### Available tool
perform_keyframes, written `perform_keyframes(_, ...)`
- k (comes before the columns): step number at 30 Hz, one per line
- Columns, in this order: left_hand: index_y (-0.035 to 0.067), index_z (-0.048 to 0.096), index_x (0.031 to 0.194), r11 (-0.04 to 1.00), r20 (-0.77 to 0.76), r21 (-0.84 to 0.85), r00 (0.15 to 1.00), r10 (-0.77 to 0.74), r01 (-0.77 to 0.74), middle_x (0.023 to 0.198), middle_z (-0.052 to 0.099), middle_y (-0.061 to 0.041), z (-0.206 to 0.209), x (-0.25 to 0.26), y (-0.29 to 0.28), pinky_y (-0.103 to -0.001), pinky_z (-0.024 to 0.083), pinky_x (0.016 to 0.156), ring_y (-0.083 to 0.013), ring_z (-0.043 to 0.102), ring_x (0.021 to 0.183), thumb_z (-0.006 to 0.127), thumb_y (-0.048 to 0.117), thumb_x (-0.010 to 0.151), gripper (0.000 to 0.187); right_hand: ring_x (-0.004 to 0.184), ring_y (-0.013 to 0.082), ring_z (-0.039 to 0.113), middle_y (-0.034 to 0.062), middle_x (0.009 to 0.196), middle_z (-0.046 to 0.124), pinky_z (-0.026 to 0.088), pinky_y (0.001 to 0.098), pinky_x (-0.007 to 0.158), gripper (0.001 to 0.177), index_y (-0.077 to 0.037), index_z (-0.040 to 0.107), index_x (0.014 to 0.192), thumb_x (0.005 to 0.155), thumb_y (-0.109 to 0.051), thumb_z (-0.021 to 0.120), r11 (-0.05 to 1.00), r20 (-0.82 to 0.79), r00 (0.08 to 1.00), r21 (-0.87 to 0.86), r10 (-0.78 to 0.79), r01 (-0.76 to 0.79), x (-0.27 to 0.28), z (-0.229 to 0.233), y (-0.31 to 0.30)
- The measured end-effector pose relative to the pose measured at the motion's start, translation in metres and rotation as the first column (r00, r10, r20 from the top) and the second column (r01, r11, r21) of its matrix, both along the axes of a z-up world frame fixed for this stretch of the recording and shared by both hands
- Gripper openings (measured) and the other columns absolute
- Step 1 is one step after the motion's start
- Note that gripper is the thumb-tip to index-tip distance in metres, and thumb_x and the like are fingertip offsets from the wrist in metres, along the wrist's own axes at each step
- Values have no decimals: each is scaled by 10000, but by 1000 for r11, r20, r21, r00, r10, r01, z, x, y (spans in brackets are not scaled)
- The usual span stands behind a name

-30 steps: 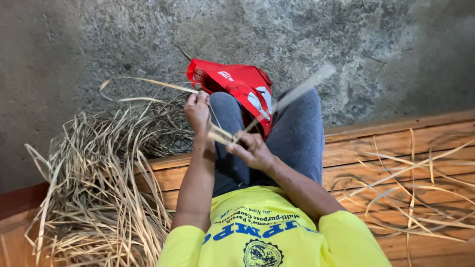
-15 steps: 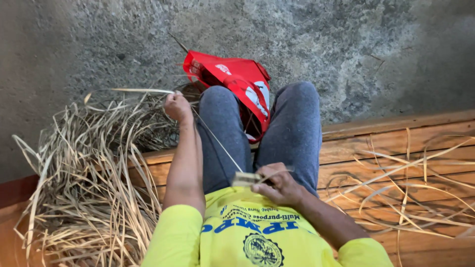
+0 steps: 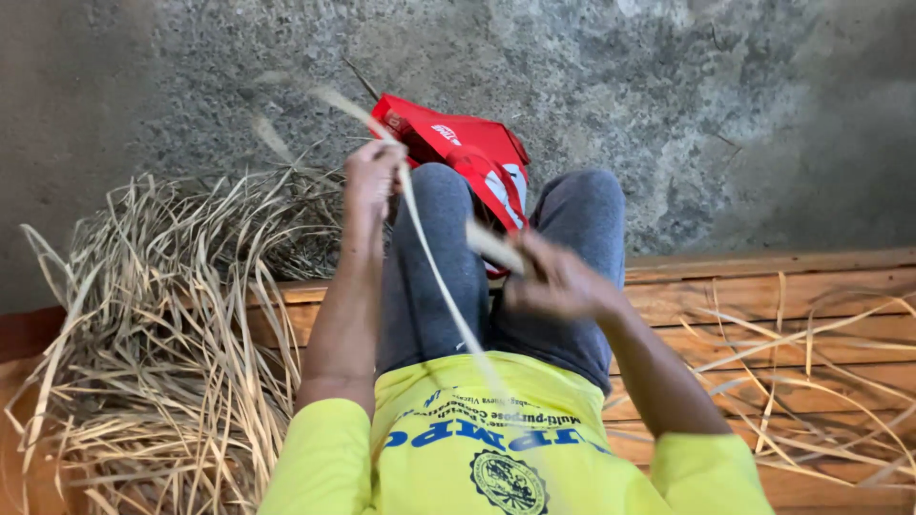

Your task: Processing thin wooden or plant-based strips by pulling them through the hands and using a small wooden block for smoothing

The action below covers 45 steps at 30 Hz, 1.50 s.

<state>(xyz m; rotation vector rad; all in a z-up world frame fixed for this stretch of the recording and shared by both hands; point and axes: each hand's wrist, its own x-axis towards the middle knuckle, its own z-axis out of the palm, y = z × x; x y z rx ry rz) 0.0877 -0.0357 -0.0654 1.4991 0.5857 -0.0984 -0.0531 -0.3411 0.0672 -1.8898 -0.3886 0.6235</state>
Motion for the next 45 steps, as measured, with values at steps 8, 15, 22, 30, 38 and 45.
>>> perform_keyframes(8, 32, 750, 883, 977, -18, 104, 982, -186, 187, 596, 635, -105, -34, -11, -36, -283, 536, 328, -205, 641, 404, 604, -54, 777, 200, 858, 453, 703, 144, 1083, 621, 546, 603, 765, 645, -135, 477, 1287, 903, -616, 668, 935, 485, 873, -331, 50, 130, 95, -83, 75)
perform_keyframes(15, -102, 721, 851, 998, 14, -48, 999, -43, 43, 609, 616, -195, -59, -12, -25, -446, 516, 361, -340, 644, 465, 583, -89, 742, 176, 775, 351, 717, 79, 838, 616, 560, 475, 708, 433, -172, 510, 1107, 986, -587, 541, 915, 690, 721, -327, 61, 235, 100, -98, 88)
perform_keyframes(22, 92, 778, 879, 982, 283, 184, 953, -104, 52, 690, 717, -88, -88, -11, -32, -262, 553, 596, -119, 687, 658, 850, 98, 795, 110, 714, 371, 729, 109, 642, 647, 557, 430, 666, 406, -182, 548, 887, 960, -564, 664, 954, 528, 843, -191, -100, 233, 84, -100, 81)
perform_keyframes(30, 133, 742, 876, 839, 55, 539, 990, -126, 77, 818, 744, -152, -45, 0, -47, -477, 537, 775, -394, 727, 889, 741, 283, 857, 151, 634, 418, 691, 178, 561, 597, 534, 484, 565, 432, -137, 537, 773, 924, -496, 724, 993, 484, 872, -52, -69, 107, 19, -66, 76)
perform_keyframes(38, 168, 770, 877, 706, -21, 697, 987, -157, 127, 825, 755, -149, -92, 31, -27, -483, 570, 816, -389, 733, 922, 766, 326, 829, 165, 530, 307, 660, 73, 563, 592, 541, 411, 534, 343, -175, 605, 792, 943, -466, 706, 995, 521, 853, 96, -29, -25, -59, -61, 43)
perform_keyframes(45, 234, 761, 954, 643, -184, 739, 978, -93, 200, 931, 780, -101, -96, 44, -27, -465, 583, 889, -353, 736, 1008, 692, 363, 887, 161, 434, 190, 495, 0, 593, 500, 466, 331, 472, 376, -146, 613, 718, 1030, -350, 570, 964, 652, 758, 198, 8, -180, -90, -8, 20)
